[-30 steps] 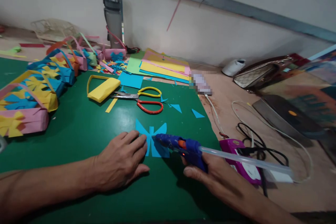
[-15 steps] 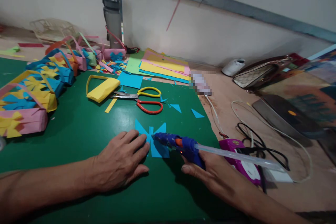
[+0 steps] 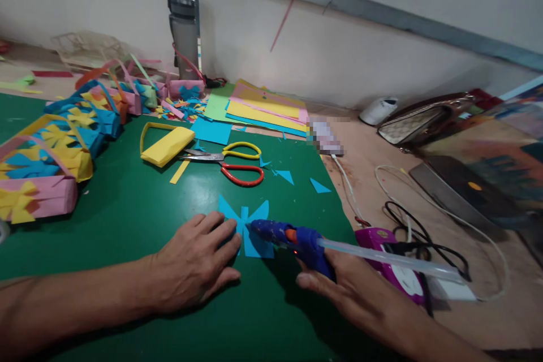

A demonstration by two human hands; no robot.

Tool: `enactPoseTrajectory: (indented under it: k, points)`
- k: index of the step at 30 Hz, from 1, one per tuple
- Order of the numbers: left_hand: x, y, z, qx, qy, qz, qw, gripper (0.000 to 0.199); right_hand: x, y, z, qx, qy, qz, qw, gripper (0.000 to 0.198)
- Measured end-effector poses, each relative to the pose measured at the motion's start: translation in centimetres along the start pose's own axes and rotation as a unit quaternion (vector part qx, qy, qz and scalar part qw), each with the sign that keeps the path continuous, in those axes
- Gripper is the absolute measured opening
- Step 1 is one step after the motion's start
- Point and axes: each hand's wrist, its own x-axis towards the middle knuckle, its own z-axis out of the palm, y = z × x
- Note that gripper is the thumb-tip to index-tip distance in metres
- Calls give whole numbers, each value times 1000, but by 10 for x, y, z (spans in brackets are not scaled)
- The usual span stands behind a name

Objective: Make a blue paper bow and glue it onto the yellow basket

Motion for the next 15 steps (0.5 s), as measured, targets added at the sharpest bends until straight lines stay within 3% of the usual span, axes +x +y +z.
enactPoseTrajectory:
  k: [15]
  points:
    - [0, 0, 0, -4, 5, -3, 1000, 39, 0, -1, 0, 33, 19, -10, 999, 31]
